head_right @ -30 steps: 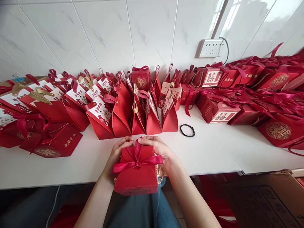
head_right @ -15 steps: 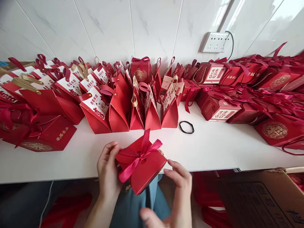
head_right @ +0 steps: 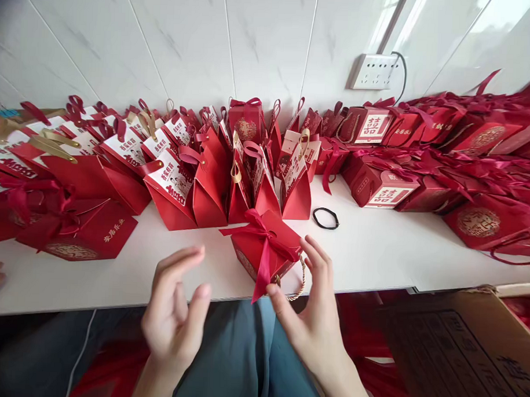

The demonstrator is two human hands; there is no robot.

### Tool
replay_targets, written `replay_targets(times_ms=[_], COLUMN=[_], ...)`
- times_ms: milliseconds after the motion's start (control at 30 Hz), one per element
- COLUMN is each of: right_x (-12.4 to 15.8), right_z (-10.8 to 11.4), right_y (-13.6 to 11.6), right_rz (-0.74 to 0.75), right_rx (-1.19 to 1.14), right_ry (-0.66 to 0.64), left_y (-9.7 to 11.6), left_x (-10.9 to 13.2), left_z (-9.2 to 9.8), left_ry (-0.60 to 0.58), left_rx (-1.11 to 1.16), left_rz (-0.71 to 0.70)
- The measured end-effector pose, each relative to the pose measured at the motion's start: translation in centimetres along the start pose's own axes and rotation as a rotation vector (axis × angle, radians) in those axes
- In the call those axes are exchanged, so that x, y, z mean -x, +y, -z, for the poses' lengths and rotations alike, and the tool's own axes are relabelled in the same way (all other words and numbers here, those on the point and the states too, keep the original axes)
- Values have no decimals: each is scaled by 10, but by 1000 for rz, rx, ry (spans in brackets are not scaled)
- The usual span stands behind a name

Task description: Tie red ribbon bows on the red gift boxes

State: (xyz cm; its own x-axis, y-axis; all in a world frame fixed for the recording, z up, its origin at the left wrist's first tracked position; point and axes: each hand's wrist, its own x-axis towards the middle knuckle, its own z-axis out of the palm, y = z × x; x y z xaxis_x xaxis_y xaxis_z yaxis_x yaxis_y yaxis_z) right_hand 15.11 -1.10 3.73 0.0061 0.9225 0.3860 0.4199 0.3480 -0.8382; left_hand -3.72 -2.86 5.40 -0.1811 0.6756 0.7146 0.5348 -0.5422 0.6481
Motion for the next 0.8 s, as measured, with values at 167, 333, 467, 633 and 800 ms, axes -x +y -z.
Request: replay_targets(times_ms=[167,333,467,633,800], right_x=[-8,-14,-16,-24,-28], right_z=[-3,-5,-5,2,12], right_y=[6,19,16,16,22], right_rz=[51,62,5,45,78], right_rx=[146,111,23,37,-11], right_ry=[-160,-236,-316,-388,-471], left_y=[-16,-24,-26,-21,-14], left_x=[-28,-18,-14,-15,-17], left_z=[-25,-26,-17,-5,6], left_ry=[-264,-203,-112,-69,-191], left_rx=[-225,-241,-292,-300,-376], left_rz=[-174,-193,-289,-316,-244])
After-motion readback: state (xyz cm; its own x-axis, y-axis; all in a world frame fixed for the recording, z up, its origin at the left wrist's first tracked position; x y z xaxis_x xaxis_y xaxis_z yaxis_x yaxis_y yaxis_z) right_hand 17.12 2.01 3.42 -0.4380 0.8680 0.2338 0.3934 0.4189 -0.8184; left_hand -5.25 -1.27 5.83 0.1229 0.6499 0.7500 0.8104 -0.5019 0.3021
